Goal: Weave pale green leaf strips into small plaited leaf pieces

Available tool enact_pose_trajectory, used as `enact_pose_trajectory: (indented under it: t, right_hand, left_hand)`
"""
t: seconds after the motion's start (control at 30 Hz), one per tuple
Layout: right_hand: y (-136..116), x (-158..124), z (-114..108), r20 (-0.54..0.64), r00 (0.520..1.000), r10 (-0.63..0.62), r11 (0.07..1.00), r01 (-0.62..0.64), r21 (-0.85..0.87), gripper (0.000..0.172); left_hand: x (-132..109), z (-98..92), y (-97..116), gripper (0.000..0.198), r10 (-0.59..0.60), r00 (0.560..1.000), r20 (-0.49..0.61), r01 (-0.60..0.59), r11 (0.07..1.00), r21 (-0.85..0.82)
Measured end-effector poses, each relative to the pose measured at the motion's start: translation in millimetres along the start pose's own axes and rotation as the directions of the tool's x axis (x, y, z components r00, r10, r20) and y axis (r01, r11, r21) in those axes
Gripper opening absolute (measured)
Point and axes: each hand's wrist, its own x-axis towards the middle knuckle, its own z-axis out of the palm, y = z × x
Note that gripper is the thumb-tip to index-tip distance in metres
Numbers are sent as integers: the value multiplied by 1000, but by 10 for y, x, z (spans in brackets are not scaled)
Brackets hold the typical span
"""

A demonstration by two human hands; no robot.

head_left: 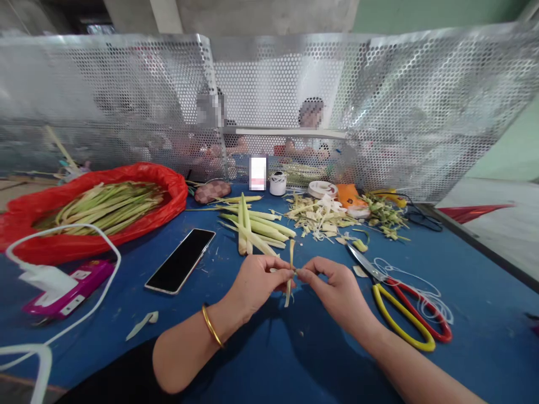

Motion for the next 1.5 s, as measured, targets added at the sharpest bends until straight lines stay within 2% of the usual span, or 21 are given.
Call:
enact_pose_trajectory:
  t: [0.1, 0.27, 0.5, 0.7, 0.93, 1.0, 1.1, 1.2, 1.27, 1.37, 1.5]
  right_hand:
    - [-11, -1, -7, -38, 995, -88, 995, 86, -44, 30]
    - [15, 21, -34, -36, 996, -80, 997, 81, 5, 27]
    - [-6, 5, -24, -50, 996, -69, 997, 70, 16, 25]
    - [-32, 7, -27, -73, 996, -58, 997, 61, 37, 19]
    - [-32, -22, 8, -120, 987, -106, 992, 98, -74, 23]
    - [-5, -4, 4, -116, 990, -75, 996, 70, -50, 25]
    - [43, 53, -44, -106, 994, 18, 997, -10, 75, 25]
    - [52, 91, -107, -105, 991, 84, 982, -65, 175, 36]
    - [26, 85, -121, -42, 996, 84, 987, -77, 141, 39]
    - [-29, 49, -82, 55, 997, 58, 998, -60, 36, 35]
    - [-71, 5, -7, 80, 997, 13, 1000, -14, 10, 29]
  left_hand:
    - [2, 3, -12, 17, 30, 999, 17, -30, 1000, -8]
    - [1, -9, -9, 34, 39, 996, 74, -35, 997, -63]
    - [0, -8, -22, 21, 35, 995, 93, -31, 998, -47]
    - [-42, 12, -17, 22, -63, 987, 147, 64, 998, -3]
    - [-24, 9, -27, 17, -73, 979, 188, 62, 996, 67]
    - [-11, 8, -47, 18, -78, 981, 180, 69, 996, 57]
    - [6, 5, -65, 25, -60, 989, 138, 60, 998, 9]
    - [18, -8, -45, 32, -41, 997, 69, 44, 998, -54]
    - [22, -18, -22, 36, -33, 999, 28, 35, 995, -91]
    - [27, -28, -9, 39, -18, 1000, -8, 17, 995, -100]
    - [39, -24, -44, 36, 10, 1000, -14, -10, 998, -54]
